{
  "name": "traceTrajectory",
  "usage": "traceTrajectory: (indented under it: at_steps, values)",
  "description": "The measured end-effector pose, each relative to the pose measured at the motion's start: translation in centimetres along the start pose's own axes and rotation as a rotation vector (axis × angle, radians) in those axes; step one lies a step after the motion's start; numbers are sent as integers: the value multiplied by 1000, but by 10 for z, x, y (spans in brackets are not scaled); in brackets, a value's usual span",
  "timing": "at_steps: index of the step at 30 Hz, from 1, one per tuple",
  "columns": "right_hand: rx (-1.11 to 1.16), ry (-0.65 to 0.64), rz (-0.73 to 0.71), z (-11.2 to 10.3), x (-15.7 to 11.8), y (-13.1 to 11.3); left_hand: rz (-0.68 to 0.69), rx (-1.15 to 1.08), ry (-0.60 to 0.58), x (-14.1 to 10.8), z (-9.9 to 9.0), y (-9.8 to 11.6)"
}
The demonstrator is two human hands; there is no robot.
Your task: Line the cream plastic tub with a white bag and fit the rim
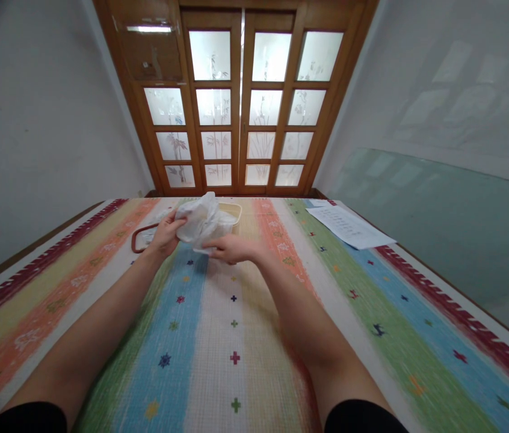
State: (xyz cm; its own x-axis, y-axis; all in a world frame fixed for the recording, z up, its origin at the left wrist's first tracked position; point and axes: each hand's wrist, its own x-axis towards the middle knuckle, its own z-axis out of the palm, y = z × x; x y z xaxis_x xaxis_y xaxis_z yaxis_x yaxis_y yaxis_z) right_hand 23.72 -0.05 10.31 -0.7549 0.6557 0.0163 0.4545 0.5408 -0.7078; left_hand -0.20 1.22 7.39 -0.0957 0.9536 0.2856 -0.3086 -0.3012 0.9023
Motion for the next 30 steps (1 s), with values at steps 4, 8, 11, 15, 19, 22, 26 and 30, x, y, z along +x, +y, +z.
traceTrajectory:
  at_steps: [4,8,11,15,19,22,26,30]
  values:
    - [104,360,27,-36,-9,2,-36,-17,79,2,-4,10]
    - [-5,800,31,-41,0,3,-66,-28,43,-3,0,19]
    - [-17,769,14,-31,9,3,-68,-97,-110,-8,3,22]
    - [-20,780,-61,-24,15,6,-64,-144,-224,-9,-2,20]
    - [106,878,-163,-24,11,-2,-53,-141,-195,-2,-14,12]
    - [147,886,-245,-24,1,-20,-87,-59,-91,5,-21,5]
    - [51,614,-385,-25,-20,-48,-106,19,28,11,-27,-6]
    - [-82,106,-431,-19,-32,-61,-109,56,64,14,-36,-21]
